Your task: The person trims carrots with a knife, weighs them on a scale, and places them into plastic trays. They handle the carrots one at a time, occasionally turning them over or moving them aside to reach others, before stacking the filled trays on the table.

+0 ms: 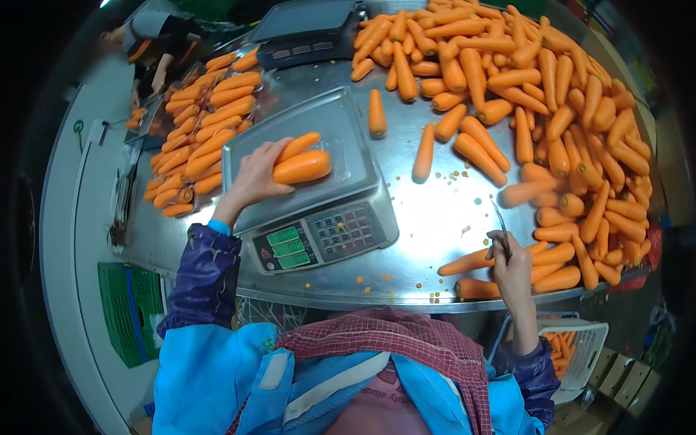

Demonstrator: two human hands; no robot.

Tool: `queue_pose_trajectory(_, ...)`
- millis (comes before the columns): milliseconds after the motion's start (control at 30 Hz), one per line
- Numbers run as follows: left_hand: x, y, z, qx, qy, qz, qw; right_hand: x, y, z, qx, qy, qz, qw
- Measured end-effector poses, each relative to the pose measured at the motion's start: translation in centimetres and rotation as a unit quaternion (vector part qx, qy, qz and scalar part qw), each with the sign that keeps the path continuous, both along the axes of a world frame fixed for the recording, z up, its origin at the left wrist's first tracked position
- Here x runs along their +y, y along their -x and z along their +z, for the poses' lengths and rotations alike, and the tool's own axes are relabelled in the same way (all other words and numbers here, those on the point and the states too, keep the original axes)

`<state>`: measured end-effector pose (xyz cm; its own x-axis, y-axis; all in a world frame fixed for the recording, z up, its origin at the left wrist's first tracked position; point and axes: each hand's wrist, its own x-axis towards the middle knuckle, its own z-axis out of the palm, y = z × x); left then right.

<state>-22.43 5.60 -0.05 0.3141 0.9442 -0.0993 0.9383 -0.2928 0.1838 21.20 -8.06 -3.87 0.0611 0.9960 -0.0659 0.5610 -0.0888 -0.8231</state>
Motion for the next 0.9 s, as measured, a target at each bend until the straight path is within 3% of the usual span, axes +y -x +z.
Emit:
queue_pose_trajectory(133,1.3,3.3,-1.1,-0.112,-0.016,-0.065,0.991,0.4,1.1,1.0,-0.015,0.036,0.013,0.999)
queue_pose_trajectory(267,0.8,6.4,3.0,-0.118,-0.093,-0.018,0.988,0.3,1.9,0.5,-0.012,0.002,0.048,0.999)
queue_pose_trajectory(333,-0.1,8.0,4.6,-0.198,-0.127,0.023,0.972,0.3,2.0,-0.2,-0.024,0.007,0.065,0.998)
queue_pose_trajectory(500,-1.7,10.3,4.6,-0.217,-0.145,0.057,0.964,0.0,4.2,0.2,-0.007,0.081,0.077,0.994)
queue_pose_trajectory(700,-2.5,9.0,4.3,-0.203,-0.162,0.009,0.966,-0.5,6.1,0.1,-0.030,0.077,0.137,0.987)
queue_pose_trajectory(900,-1.4,7.1,4.1,-0.179,-0.117,-0.021,0.977,-0.9,6.7,0.4,-0.054,0.075,0.131,0.987)
